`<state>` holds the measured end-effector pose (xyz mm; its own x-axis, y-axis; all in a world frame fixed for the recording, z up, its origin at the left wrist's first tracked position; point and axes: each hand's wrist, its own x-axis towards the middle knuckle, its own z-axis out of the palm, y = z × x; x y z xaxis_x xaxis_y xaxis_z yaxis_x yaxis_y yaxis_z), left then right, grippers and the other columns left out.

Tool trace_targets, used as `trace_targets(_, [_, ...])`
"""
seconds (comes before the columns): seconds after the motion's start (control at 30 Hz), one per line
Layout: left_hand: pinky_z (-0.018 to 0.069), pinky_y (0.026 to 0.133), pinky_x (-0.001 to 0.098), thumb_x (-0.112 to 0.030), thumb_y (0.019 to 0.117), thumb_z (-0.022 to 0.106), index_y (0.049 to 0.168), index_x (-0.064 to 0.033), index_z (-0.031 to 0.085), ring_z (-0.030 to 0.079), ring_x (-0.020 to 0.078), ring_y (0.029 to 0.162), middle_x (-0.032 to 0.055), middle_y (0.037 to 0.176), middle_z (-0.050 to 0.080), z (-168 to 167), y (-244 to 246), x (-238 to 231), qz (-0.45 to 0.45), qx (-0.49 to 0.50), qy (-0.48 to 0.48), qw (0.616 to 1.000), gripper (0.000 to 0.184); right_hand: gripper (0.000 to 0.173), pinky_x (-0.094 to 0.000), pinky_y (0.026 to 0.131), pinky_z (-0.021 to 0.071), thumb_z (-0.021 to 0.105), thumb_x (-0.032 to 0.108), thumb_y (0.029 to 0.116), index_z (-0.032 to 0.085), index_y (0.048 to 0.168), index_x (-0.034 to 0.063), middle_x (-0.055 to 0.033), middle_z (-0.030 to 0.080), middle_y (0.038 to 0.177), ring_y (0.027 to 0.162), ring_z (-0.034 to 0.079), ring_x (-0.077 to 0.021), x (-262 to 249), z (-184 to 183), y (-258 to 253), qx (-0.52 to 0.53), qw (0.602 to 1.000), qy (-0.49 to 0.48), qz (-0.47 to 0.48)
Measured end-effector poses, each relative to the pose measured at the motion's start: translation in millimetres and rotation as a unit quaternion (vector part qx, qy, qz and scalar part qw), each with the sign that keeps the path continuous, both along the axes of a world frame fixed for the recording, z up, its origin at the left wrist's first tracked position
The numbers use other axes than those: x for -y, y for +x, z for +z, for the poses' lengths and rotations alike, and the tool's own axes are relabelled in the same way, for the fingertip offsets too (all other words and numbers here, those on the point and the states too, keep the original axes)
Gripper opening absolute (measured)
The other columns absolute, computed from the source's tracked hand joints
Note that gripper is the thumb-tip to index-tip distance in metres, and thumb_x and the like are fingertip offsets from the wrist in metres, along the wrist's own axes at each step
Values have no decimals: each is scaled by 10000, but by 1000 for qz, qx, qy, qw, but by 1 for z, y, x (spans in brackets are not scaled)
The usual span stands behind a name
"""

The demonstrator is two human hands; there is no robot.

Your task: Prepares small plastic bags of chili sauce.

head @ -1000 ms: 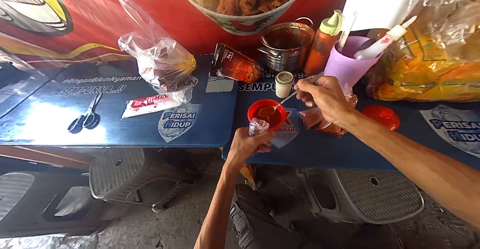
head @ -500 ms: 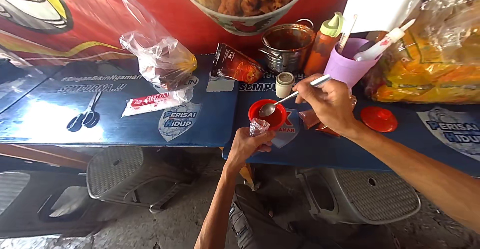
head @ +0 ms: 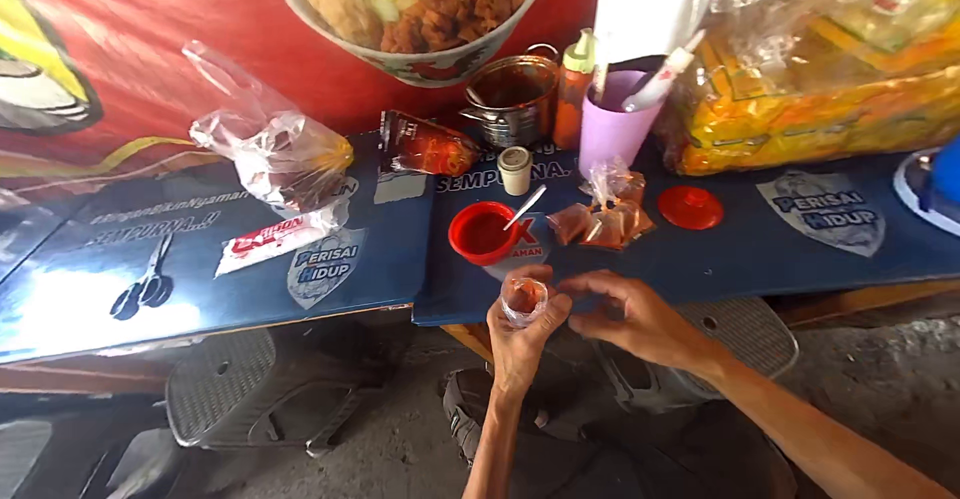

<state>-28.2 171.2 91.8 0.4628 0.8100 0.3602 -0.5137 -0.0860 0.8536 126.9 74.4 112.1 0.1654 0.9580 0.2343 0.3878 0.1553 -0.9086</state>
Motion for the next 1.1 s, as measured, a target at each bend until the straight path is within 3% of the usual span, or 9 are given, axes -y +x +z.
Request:
trace_targets(0.1, [567, 926, 273, -171, 833, 795, 1202, 66, 617, 670, 105, 1062, 78, 1156, 699, -10, 24, 21, -41, -8, -1, 999, 474, 406, -222, 894, 538, 709, 279, 954, 673, 1294, 61, -53, 658, 1282, 1146, 609, -77, 24, -18, 3, -56, 998, 21, -18])
trace_targets(0.3, [575, 918, 300, -260, 836, 820, 1186, 15, 654, 675, 125, 1065, 73, 1186, 699, -26, 55, 52, -134, -28, -33, 990, 475, 258, -223, 856, 571, 702, 174, 965, 685, 1161, 6, -7, 718, 1068, 979, 672, -41, 61, -35, 18, -158, 984, 60, -55])
trace_targets(0.43, [584, 856, 296, -390, 799, 849, 1172, -10, 666, 682, 149, 1062, 107, 1199, 704, -30, 66, 61, -183, -51, -98, 977, 563, 261, -230, 855, 571, 698, 175, 965, 689, 1163, 5, -5, 725, 1058, 968, 676, -43, 77, -39, 25, -167, 981, 58, -76])
trace_targets(0.57, [583, 868, 296, -434, 773, 863, 1189, -3, 658, 694, 145, 1036, 103, 1141, 723, -28, 75, 65, -208, -59, -138, 966, 633, 223, -219, 828, 568, 691, 142, 952, 693, 1134, 13, 5, 724, 1032, 939, 676, -36, 87, -39, 29, -171, 978, 56, -106])
trace_targets(0.7, [587, 848, 282, -415, 771, 872, 1133, -37, 696, 697, 135, 1035, 89, 1142, 730, -24, 82, 65, -214, -65, -135, 965, 552, 235, -215, 801, 561, 703, 162, 941, 662, 1122, 17, 10, 707, 997, 912, 668, -38, 90, -36, 31, -189, 973, 53, -122])
trace_targets(0.83, [580, 847, 269, -370, 808, 844, 1080, -44, 714, 686, 121, 1038, 73, 1142, 725, -21, 85, 65, -213, -83, -69, 971, 444, 172, -211, 775, 569, 726, 146, 923, 669, 1041, 35, 16, 702, 928, 850, 670, -38, 90, -37, 33, -220, 963, 51, -146])
trace_targets(0.9, [559, 912, 282, -431, 817, 828, 1161, -6, 671, 660, 129, 1098, 81, 1191, 699, -20, 82, 64, -220, -100, -15, 970, 568, 158, -215, 764, 567, 733, 144, 927, 676, 1021, 31, 12, 699, 917, 834, 665, -46, 89, -41, 33, -225, 958, 79, -163])
trace_targets(1.03, [522, 1038, 340, -706, 782, 735, 1434, 88, 422, 615, 166, 1228, 123, 1342, 628, -21, 63, 63, -218, -111, 27, 969, 1074, 114, -215, 760, 569, 705, 98, 941, 664, 1017, 23, 9, 693, 907, 822, 662, -44, 91, -49, 35, -208, 950, 129, -193])
trace_targets(1.1, [524, 1039, 366, -760, 839, 619, 1453, 87, 394, 619, 170, 1210, 114, 1334, 625, -24, 49, 67, -186, -127, 11, 974, 1070, 105, -219, 759, 572, 703, 93, 947, 665, 1013, 21, 4, 694, 909, 820, 663, -49, 92, -56, 35, -204, 946, 146, -203])
